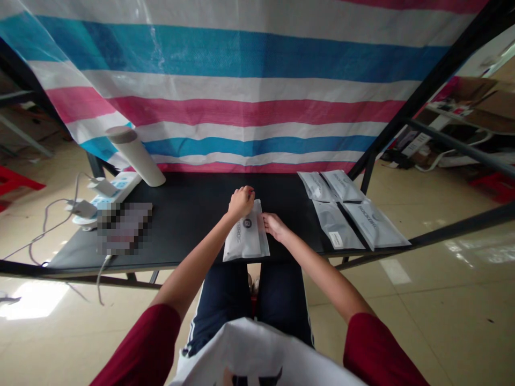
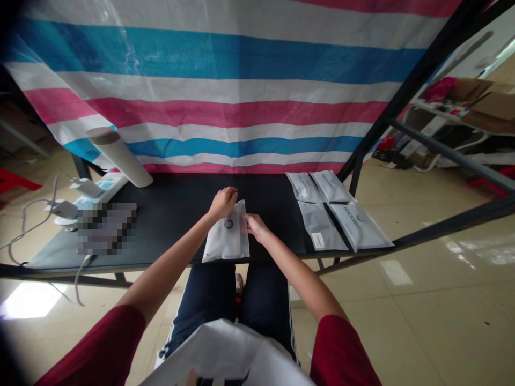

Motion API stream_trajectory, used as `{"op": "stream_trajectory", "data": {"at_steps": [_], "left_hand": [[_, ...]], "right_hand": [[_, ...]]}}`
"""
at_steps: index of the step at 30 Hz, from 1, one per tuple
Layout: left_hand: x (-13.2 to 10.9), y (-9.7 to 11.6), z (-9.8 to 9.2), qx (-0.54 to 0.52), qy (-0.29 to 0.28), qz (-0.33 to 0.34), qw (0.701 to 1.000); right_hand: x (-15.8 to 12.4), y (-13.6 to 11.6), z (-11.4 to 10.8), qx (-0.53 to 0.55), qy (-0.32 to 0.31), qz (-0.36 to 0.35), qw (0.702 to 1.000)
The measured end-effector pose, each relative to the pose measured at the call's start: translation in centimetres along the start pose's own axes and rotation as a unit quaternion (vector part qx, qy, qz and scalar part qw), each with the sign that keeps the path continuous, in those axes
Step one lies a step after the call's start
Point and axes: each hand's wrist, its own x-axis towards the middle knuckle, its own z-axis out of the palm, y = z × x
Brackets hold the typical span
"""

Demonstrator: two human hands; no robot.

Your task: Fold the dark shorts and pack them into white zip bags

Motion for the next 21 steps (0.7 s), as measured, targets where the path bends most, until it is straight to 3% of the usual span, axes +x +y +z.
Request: {"op": "stream_trajectory", "data": {"at_steps": [5, 8, 11, 21], "left_hand": [[1.1, 0.1, 1.1, 0.032, -0.064, -0.006, 0.997], [1.3, -0.2, 1.6, 0.049, -0.102, -0.016, 0.993], [1.2, -0.4, 2.0, 0.058, -0.125, -0.021, 0.990], [0.9, -1.7, 3.1, 0.006, -0.112, 0.061, 0.992]], "right_hand": [[1.6, -1.9, -0.5, -0.026, 0.110, 0.005, 0.994], [3.0, -2.4, -0.3, -0.033, 0.126, -0.022, 0.991], [4.3, -1.9, -0.1, -0.107, 0.130, -0.076, 0.983], [6.1, -0.6, -0.5, -0.261, 0.203, -0.170, 0.928]]}}
